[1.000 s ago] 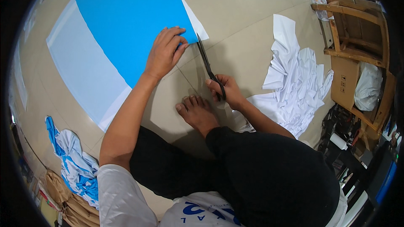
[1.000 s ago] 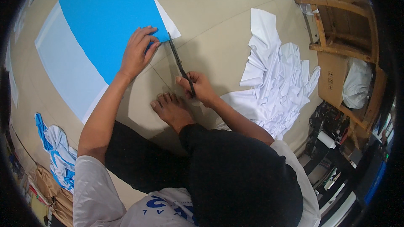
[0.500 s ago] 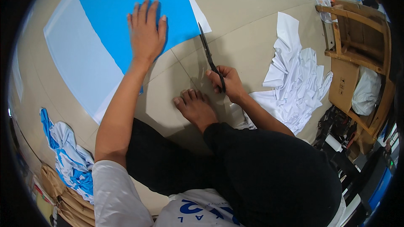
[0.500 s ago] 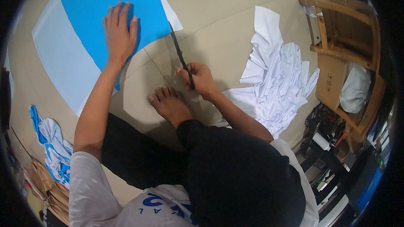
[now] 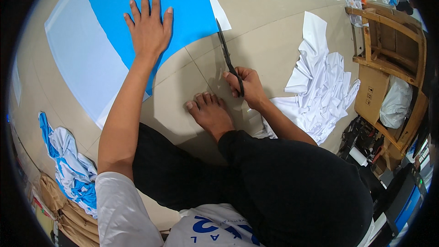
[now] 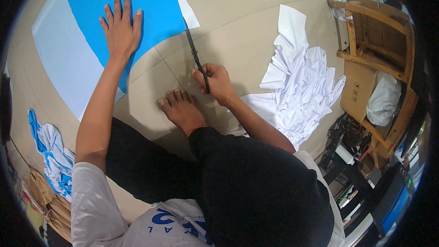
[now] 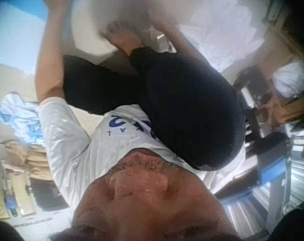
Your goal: The person sits on the floor and uses scissors to cut a large piece of blue and white fabric along a curved pattern. They then unfold the cut fabric to reveal a jersey design with logos and continue cutting along the edges.
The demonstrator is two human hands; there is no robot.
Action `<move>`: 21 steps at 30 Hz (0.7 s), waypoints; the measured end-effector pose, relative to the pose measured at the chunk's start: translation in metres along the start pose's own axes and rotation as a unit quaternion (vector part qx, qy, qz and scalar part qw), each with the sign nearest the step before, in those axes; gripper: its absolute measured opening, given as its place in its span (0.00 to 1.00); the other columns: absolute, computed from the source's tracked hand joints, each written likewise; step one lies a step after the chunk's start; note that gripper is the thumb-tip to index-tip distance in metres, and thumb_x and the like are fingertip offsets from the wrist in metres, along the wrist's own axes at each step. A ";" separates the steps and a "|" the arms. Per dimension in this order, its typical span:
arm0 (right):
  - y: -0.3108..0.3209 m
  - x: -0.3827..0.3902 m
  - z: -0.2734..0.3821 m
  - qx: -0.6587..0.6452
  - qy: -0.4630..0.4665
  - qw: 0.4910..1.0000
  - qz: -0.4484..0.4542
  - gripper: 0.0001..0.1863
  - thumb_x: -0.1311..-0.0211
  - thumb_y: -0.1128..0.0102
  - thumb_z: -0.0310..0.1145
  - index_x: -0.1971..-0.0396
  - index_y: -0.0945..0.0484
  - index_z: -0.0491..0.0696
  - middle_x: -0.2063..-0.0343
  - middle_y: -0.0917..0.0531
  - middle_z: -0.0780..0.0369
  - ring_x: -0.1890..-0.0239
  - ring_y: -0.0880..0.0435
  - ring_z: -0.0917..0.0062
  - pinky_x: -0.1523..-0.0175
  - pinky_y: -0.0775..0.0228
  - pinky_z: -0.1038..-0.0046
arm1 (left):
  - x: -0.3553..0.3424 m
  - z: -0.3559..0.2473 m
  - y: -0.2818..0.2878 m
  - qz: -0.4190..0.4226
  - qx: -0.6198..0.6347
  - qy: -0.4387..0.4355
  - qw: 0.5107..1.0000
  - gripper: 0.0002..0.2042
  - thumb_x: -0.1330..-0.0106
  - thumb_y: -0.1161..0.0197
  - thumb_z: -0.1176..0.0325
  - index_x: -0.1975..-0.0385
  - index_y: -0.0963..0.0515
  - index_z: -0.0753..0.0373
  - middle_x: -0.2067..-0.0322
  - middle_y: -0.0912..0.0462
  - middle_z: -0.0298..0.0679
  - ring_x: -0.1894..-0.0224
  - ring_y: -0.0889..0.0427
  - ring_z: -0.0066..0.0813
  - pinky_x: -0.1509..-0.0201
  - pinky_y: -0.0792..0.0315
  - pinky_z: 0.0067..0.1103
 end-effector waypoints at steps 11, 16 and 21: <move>0.002 -0.001 -0.004 -0.001 0.001 1.000 -0.001 0.19 0.32 0.25 0.42 0.77 0.23 0.47 0.86 0.23 0.68 0.85 0.28 0.87 0.80 0.40 0.79 | 0.000 0.000 0.000 0.003 -0.008 0.002 1.000 0.34 0.17 0.55 0.41 0.18 0.38 0.52 0.18 0.42 0.48 0.16 0.51 0.64 0.16 0.59 0.62; 0.003 -0.001 -0.007 -0.001 -0.003 1.000 -0.003 0.18 0.31 0.26 0.41 0.75 0.21 0.46 0.86 0.23 0.68 0.86 0.28 0.86 0.80 0.40 0.79 | 0.000 -0.001 0.001 0.001 -0.006 0.002 1.000 0.33 0.16 0.55 0.42 0.18 0.38 0.52 0.18 0.42 0.48 0.16 0.51 0.64 0.16 0.59 0.62; 0.003 -0.002 -0.009 0.005 -0.001 1.000 -0.004 0.17 0.32 0.26 0.40 0.75 0.21 0.45 0.85 0.22 0.68 0.86 0.27 0.86 0.80 0.40 0.79 | 0.000 -0.002 0.002 0.003 -0.009 0.003 1.000 0.33 0.16 0.55 0.42 0.18 0.38 0.52 0.18 0.41 0.49 0.16 0.50 0.64 0.16 0.59 0.62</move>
Point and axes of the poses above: each hand's wrist, its own x-axis away from the middle knuckle, its own y-axis out of the back of the hand, z = x × y, the point moved 2 cm from there along -x, towards the middle knuckle
